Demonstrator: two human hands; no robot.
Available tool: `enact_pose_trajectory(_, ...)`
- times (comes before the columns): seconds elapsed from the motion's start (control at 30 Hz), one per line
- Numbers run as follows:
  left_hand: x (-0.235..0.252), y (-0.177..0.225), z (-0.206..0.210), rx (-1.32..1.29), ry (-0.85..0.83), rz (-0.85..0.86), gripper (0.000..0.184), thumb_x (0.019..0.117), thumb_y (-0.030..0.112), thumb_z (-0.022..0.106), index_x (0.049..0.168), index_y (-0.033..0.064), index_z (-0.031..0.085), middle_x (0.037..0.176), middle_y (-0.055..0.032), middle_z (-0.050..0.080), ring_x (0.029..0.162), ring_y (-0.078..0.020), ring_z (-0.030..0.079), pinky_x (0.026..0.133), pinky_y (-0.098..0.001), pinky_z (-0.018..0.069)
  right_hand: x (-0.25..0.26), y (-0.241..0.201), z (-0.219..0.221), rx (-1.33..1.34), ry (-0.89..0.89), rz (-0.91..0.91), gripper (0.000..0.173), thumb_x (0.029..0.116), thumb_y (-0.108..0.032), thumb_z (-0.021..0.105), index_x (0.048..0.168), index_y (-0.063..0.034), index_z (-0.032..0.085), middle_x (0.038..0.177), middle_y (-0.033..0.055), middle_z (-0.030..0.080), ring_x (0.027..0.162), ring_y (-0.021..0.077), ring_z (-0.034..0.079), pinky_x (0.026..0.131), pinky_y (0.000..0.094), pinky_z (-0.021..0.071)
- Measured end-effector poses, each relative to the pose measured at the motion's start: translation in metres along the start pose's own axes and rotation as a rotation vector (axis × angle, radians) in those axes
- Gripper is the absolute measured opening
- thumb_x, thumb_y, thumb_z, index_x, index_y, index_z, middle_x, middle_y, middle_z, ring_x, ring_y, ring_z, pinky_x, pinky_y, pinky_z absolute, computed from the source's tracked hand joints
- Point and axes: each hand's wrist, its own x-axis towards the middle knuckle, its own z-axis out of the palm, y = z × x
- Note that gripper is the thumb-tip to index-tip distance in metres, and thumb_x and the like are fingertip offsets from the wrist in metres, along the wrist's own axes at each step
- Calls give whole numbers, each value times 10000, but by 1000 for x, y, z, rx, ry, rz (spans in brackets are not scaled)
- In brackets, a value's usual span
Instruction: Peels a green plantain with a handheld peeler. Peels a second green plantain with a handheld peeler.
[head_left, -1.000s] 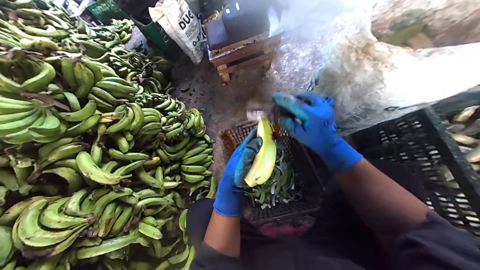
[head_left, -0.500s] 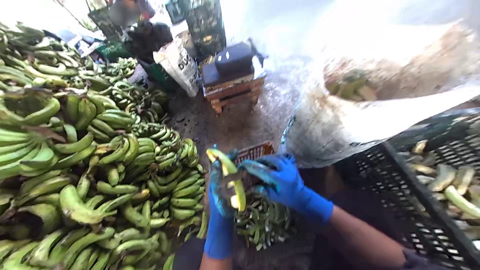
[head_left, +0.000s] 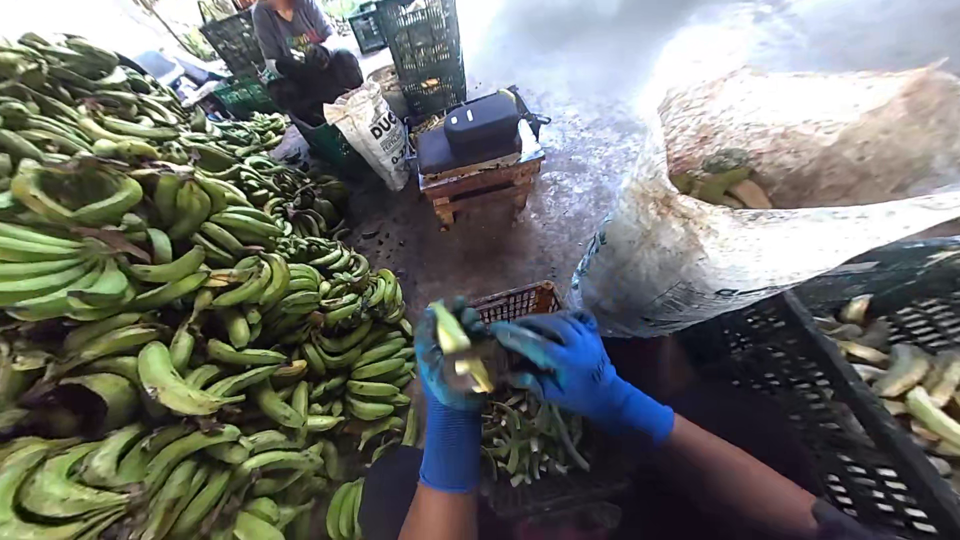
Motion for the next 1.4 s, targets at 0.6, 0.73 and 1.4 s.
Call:
enact_pose_trajectory(0.6, -4, 17, -11, 19, -91, -190, 460, 1048, 479, 410, 1247, 124, 623, 1003, -34, 693, 686, -77, 655, 588, -209, 564, 0, 14, -10, 91, -101, -172, 423, 1009, -562, 475, 1252, -301, 702, 1223, 75, 696, 1120, 242, 632, 990, 478, 414)
enact_pose_trajectory(0.73, -15, -10, -8, 462, -188, 85, 237, 1040, 272, 489, 1163, 154, 654, 942, 5, 682, 819, -69, 645, 750, -258, 556, 15, 12, -6, 233, -134, 189, 463, 978, -529, 548, 1264, -216, 733, 1197, 121, 712, 1057, 298, 676, 851, 550, 511)
enact_pose_trajectory(1.4, -4, -2, -13, 357, -96, -153, 371, 1057, 251, 347, 1313, 111, 576, 1076, -88, 705, 872, -155, 707, 728, -285, 605, 11, 30, -31, 1161, -247, 752, 344, 985, -281, 596, 1281, -121, 669, 1195, 7, 701, 886, 106, 691, 743, 282, 611)
